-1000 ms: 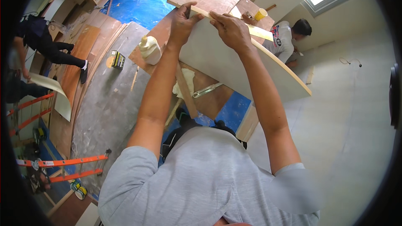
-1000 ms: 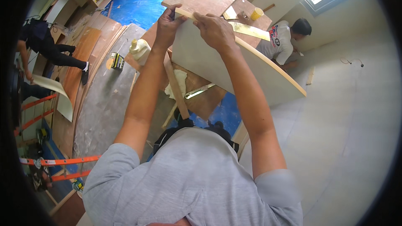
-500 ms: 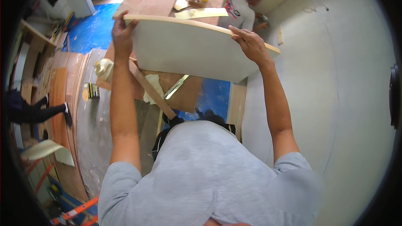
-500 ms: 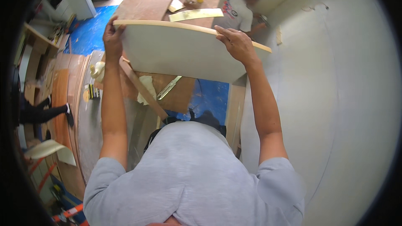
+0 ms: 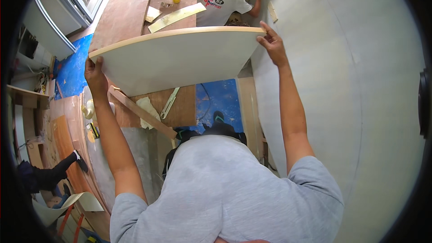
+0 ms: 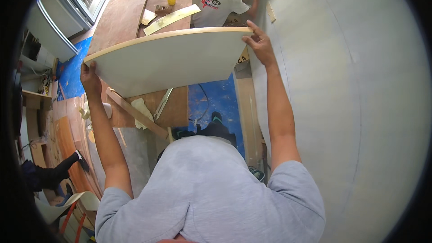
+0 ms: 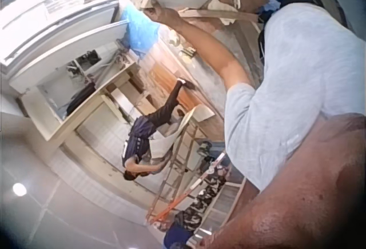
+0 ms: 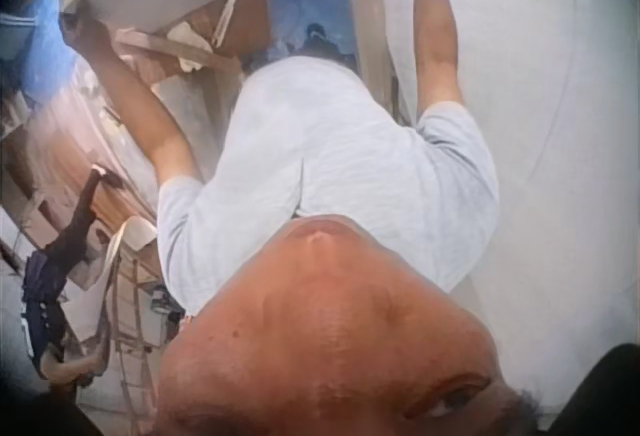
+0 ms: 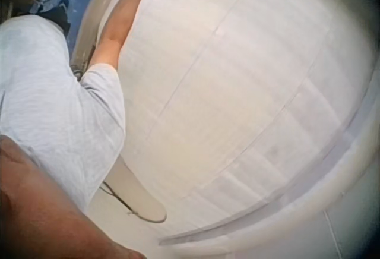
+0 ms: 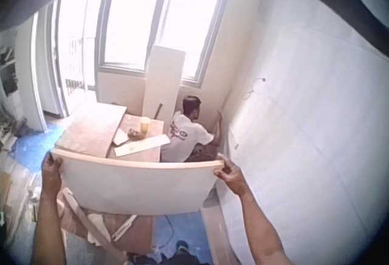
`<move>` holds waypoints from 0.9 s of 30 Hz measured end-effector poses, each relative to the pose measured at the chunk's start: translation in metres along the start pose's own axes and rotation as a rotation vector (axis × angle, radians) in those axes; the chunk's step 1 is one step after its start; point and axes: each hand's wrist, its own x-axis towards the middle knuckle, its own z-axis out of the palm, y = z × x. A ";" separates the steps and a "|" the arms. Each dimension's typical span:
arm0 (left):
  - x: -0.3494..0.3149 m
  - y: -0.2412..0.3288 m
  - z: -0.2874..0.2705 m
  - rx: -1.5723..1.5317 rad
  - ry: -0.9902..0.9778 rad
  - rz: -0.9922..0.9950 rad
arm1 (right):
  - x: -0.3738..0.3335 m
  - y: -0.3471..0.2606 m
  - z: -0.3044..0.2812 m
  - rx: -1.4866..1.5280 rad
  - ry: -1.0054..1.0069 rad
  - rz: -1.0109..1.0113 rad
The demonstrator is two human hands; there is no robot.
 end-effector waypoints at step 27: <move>-0.019 0.093 0.114 0.501 0.073 -0.267 | 0.110 0.000 -0.058 0.196 0.098 0.145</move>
